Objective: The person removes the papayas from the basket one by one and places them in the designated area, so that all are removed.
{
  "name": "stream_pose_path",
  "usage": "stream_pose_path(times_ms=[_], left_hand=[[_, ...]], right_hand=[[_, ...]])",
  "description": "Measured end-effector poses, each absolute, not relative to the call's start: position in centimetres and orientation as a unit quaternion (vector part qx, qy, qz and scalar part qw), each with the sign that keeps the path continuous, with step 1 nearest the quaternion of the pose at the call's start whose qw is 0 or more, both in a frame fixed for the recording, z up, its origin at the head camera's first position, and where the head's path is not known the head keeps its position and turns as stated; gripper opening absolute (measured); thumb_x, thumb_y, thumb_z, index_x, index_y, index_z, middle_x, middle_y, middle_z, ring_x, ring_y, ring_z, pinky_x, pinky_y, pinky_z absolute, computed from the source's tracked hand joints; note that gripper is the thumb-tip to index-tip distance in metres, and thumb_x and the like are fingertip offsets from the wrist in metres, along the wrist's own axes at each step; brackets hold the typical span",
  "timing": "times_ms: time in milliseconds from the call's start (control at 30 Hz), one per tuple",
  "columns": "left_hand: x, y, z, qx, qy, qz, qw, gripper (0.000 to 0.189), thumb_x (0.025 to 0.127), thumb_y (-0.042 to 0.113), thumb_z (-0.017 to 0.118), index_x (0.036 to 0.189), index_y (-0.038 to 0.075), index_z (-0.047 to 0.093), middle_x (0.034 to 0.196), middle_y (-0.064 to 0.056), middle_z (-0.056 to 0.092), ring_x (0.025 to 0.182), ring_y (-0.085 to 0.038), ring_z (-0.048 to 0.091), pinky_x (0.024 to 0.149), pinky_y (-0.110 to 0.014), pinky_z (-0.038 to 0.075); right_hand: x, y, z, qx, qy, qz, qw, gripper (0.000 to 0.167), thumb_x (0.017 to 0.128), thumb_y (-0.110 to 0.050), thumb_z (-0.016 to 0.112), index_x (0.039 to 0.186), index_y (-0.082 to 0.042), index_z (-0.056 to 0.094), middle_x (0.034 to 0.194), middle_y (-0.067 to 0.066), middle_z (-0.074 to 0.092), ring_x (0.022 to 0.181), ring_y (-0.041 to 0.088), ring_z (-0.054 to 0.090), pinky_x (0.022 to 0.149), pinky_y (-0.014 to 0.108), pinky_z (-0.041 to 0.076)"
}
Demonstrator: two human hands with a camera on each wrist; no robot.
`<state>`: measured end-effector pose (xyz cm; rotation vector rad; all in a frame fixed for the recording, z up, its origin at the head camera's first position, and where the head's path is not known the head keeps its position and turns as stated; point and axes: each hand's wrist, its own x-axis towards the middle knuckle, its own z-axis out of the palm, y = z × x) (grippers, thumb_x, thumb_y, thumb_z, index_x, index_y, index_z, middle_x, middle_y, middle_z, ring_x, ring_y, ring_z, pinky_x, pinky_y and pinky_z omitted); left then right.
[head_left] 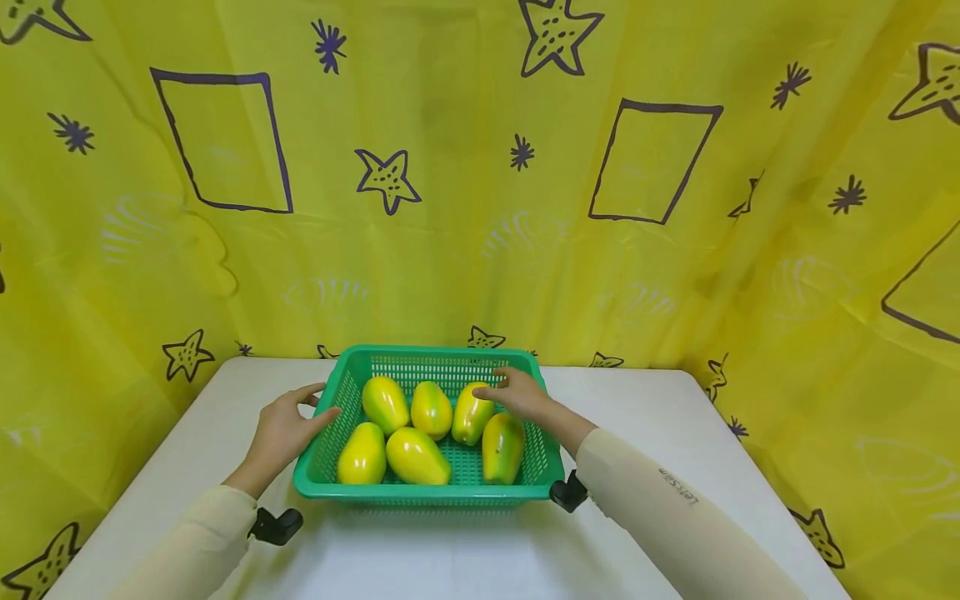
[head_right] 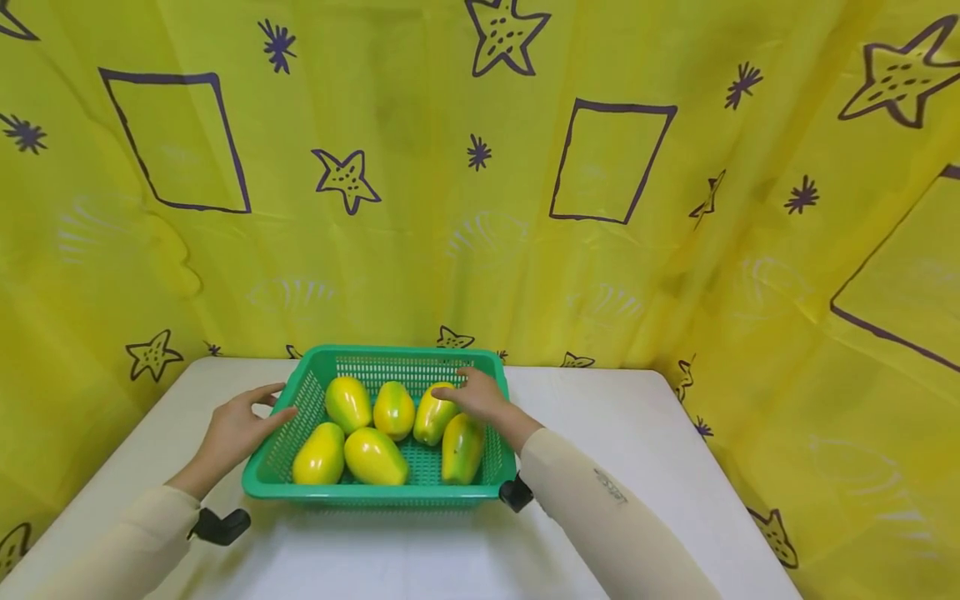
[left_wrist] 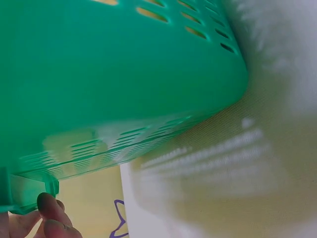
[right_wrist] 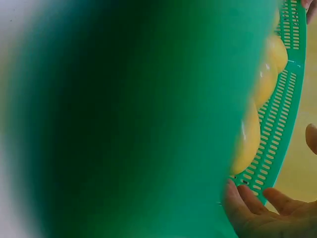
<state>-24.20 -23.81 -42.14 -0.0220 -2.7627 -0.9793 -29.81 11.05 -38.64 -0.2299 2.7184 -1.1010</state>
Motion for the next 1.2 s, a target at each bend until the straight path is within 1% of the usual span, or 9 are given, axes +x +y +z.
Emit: stream_pose_path(times_ms=[67,200,400,633,767,867,1000,1100,1200], left_hand=[[-24.2,-23.8,-42.1,-0.007,-0.937,-0.334,0.105,0.06,0.091,0.03,0.07,0.137,-0.004,0.053,0.108,-0.023,0.065,0.068,-0.02,0.055,0.059,-0.028,0.047],[-24.2,-23.8,-42.1,-0.004,-0.934,-0.34,0.105,0.06,0.091,0.031,0.07,0.137,-0.004,0.053,0.108,-0.023,0.065,0.068,-0.019,0.055,0.058,-0.028,0.047],[-24.1,-23.8,-42.1,0.0,-0.931,-0.349,0.107,0.06,0.091,0.031,0.07,0.137,-0.004,0.053,0.109,-0.023,0.065,0.068,-0.019,0.056,0.058,-0.028,0.047],[-24.2,-23.8,-42.3,0.0,-0.931,-0.346,0.114,0.06,0.091,0.032,0.07,0.137,-0.004,0.054,0.109,-0.024,0.066,0.069,-0.02,0.057,0.06,-0.028,0.048],[-24.1,-23.8,-42.5,0.002,-0.93,-0.348,0.117,0.06,0.091,0.032,0.071,0.136,-0.003,0.054,0.109,-0.023,0.066,0.07,-0.02,0.059,0.062,-0.028,0.049],[-24.1,-23.8,-42.5,0.005,-0.929,-0.351,0.12,0.059,0.091,0.033,0.071,0.136,-0.002,0.055,0.108,-0.022,0.067,0.07,-0.018,0.06,0.062,-0.028,0.049],[-24.0,-23.8,-42.6,0.011,-0.925,-0.359,0.119,0.059,0.091,0.033,0.071,0.137,-0.001,0.055,0.11,-0.022,0.066,0.067,-0.016,0.06,0.059,-0.027,0.049],[-23.9,-23.7,-42.6,0.016,-0.924,-0.365,0.116,0.06,0.091,0.032,0.071,0.137,-0.001,0.054,0.112,-0.022,0.066,0.065,-0.015,0.06,0.057,-0.026,0.049],[-23.9,-23.7,-42.6,0.022,-0.923,-0.368,0.111,0.06,0.091,0.033,0.071,0.137,-0.001,0.054,0.112,-0.023,0.065,0.066,-0.015,0.061,0.056,-0.026,0.05]], right_hand=[[-30.0,11.0,-38.7,-0.076,0.922,-0.366,0.097,0.073,0.092,-0.042,0.066,0.145,0.001,0.043,0.135,0.024,0.056,0.121,0.038,0.057,0.098,0.049,0.05],[-30.2,10.8,-38.4,-0.071,0.924,-0.362,0.103,0.074,0.091,-0.044,0.066,0.145,0.002,0.043,0.138,0.023,0.054,0.123,0.037,0.055,0.099,0.049,0.05],[-30.7,10.9,-37.4,-0.069,0.917,-0.375,0.117,0.077,0.091,-0.042,0.067,0.147,0.002,0.039,0.141,0.024,0.051,0.125,0.037,0.054,0.103,0.05,0.047],[-31.4,10.6,-37.3,-0.059,0.92,-0.368,0.12,0.081,0.089,-0.044,0.07,0.149,0.0,0.038,0.15,0.021,0.042,0.137,0.04,0.041,0.109,0.053,0.04],[-31.5,10.4,-37.6,-0.047,0.919,-0.368,0.135,0.083,0.088,-0.045,0.07,0.15,-0.001,0.037,0.152,0.021,0.039,0.138,0.041,0.039,0.11,0.054,0.038],[-31.6,10.3,-37.9,-0.036,0.912,-0.383,0.142,0.083,0.088,-0.043,0.071,0.15,0.0,0.036,0.152,0.022,0.038,0.134,0.041,0.044,0.108,0.053,0.041],[-31.8,10.3,-38.3,-0.031,0.905,-0.397,0.151,0.083,0.088,-0.041,0.072,0.15,0.0,0.035,0.152,0.024,0.038,0.123,0.042,0.055,0.102,0.05,0.048],[-31.9,10.4,-38.6,-0.035,0.899,-0.407,0.158,0.081,0.089,-0.037,0.072,0.15,0.001,0.035,0.152,0.024,0.036,0.121,0.042,0.056,0.099,0.048,0.051],[-32.1,10.6,-38.9,-0.041,0.888,-0.427,0.167,0.079,0.09,-0.032,0.072,0.15,0.002,0.034,0.154,0.025,0.033,0.123,0.043,0.054,0.099,0.046,0.051]])
